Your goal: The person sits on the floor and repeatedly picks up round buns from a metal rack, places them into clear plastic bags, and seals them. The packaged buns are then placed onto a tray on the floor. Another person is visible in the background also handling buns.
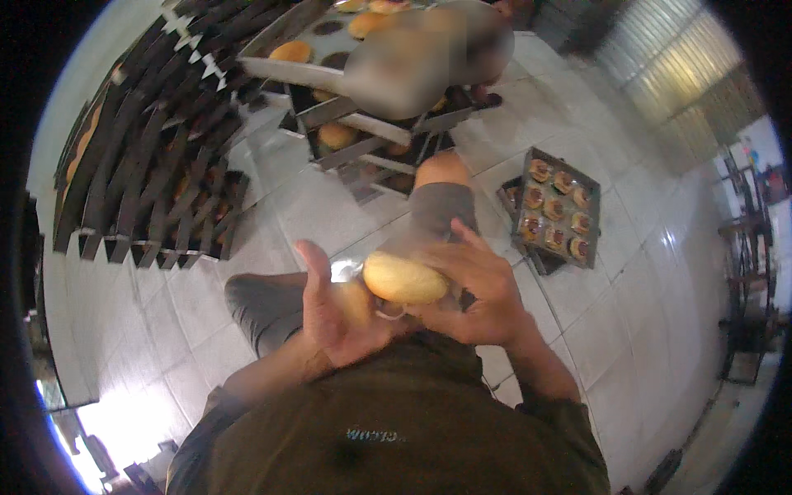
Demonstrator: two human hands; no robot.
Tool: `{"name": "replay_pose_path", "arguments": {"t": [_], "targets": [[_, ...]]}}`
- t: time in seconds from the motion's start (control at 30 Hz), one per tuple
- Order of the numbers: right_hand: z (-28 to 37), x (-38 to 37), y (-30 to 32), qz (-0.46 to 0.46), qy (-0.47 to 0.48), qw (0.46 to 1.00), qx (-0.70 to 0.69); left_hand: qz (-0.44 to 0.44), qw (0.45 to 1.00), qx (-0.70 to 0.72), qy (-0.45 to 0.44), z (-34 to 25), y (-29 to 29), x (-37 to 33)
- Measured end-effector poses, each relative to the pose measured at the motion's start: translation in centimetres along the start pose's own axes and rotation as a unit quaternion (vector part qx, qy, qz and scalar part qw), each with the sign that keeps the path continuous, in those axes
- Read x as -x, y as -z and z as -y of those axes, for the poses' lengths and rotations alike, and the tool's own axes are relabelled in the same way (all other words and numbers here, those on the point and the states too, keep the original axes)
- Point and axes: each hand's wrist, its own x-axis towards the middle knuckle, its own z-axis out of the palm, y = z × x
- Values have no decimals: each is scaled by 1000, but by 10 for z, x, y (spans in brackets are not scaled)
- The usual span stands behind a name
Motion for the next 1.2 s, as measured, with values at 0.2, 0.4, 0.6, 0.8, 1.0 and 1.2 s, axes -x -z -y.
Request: {"name": "replay_pose_path", "arguments": {"t": [0.2,0.4,0.6,0.8,1.0,1.2], "targets": [[-95,72,-41,-76,-378,886,-256,-140,829,-541,-15,-32,106,-81],[-89,63,-50,-135,-409,843,-324,-129,805,-578,-25,-34,103,-95],[-85,70,-50,-218,-428,801,-357,-171,828,-529,-73,-27,80,-73],[-92,52,-40,-292,-419,717,-475,-202,846,-470,-149,-42,59,-78],[-70,55,-17,-251,-389,796,-389,-121,770,-584,-228,-46,19,-66],[-72,126,-62,-195,-510,778,-311,-216,736,-641,-24,-11,132,-36]]}}
